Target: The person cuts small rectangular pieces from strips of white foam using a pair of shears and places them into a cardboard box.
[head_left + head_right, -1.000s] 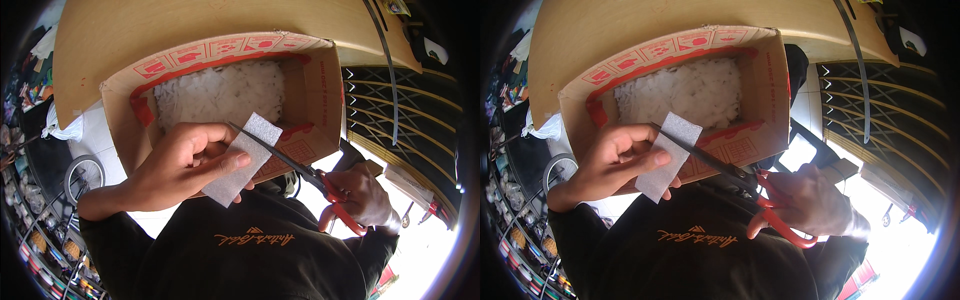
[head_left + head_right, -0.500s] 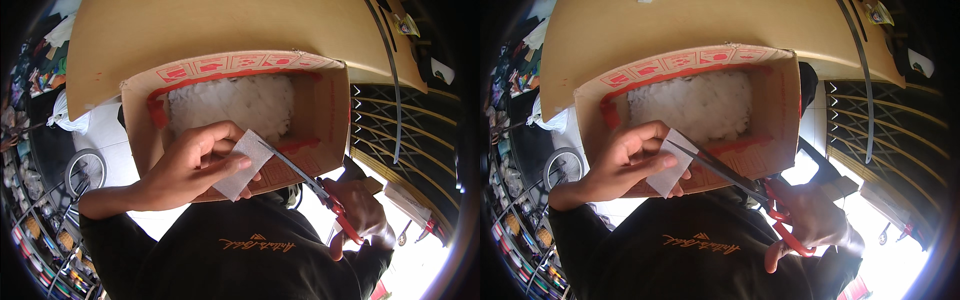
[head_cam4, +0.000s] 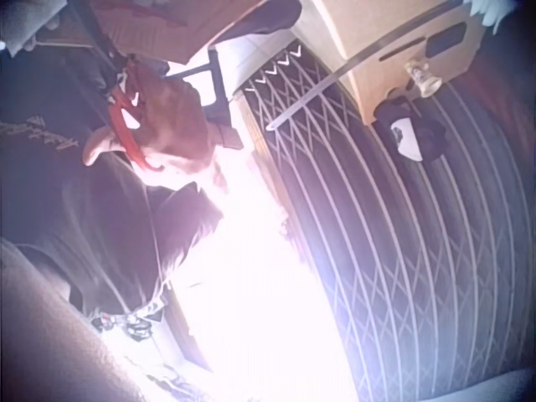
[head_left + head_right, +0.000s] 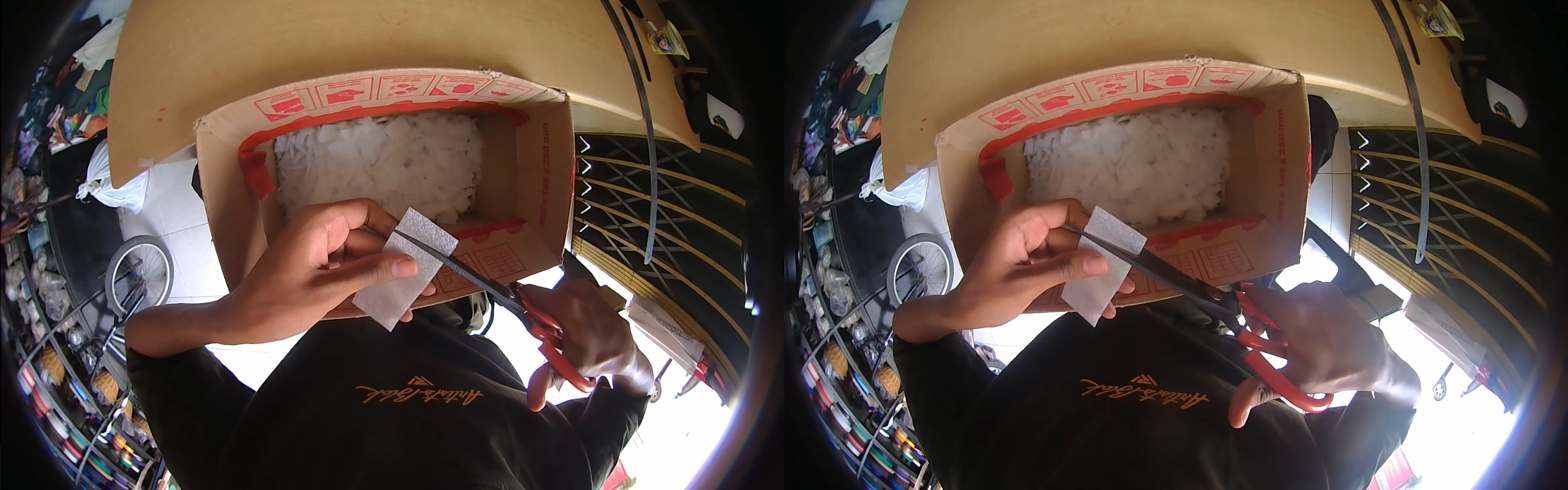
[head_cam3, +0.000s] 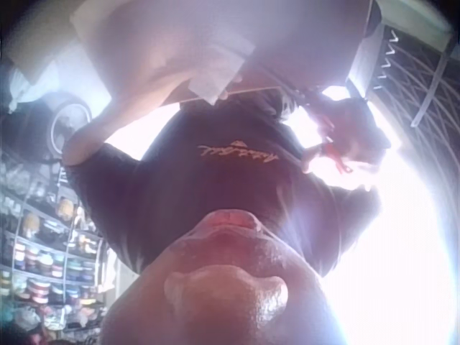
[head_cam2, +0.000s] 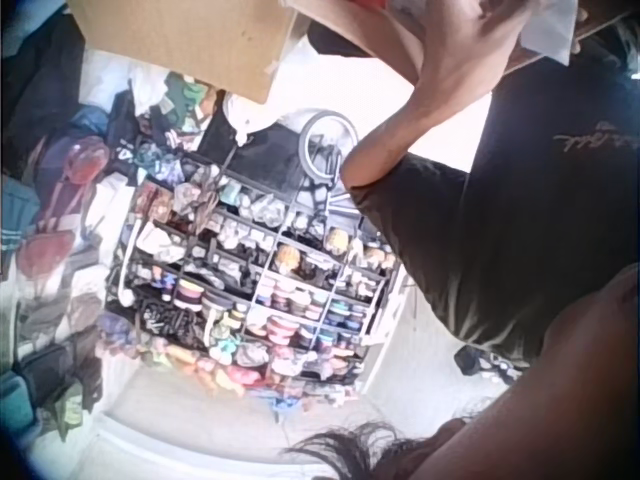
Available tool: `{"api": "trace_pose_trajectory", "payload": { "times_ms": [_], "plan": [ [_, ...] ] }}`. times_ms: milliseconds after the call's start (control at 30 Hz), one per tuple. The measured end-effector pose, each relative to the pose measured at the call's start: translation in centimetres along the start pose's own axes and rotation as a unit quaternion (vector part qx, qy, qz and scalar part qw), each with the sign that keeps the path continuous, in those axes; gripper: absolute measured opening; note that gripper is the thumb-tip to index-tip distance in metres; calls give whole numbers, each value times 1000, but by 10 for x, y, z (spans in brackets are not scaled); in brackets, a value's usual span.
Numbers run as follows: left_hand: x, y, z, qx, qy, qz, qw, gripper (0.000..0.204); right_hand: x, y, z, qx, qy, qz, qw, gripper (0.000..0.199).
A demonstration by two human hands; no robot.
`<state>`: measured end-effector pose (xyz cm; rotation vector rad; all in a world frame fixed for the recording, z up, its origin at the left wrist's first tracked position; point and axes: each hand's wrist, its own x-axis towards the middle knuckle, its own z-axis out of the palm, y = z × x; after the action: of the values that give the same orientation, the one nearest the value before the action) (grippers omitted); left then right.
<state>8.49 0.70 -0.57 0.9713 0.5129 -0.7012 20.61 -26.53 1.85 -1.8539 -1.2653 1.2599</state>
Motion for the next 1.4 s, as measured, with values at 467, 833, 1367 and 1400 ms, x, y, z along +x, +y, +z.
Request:
{"api": "trace_pose_trajectory", "payload": {
  "times_ms": [467, 833, 1367, 1400],
  "plan": [
    [-3, -4, -6, 8, -30, -34, 999, 34, 3, 3, 2, -104, 8, -25, 994, 54],
    [-3, -4, -10, 54, -8, -41, 998, 22, -2, 8, 7, -142, 38, 3, 989, 60],
    [-4, -4, -7, -10, 38, 42, 998, 20, 5, 4, 9, 11, 4, 40, 999, 74],
    [-4, -5, -6, -9, 38, 43, 998, 20, 4, 6, 8, 14, -4, 43, 999, 75]
  ]
}}
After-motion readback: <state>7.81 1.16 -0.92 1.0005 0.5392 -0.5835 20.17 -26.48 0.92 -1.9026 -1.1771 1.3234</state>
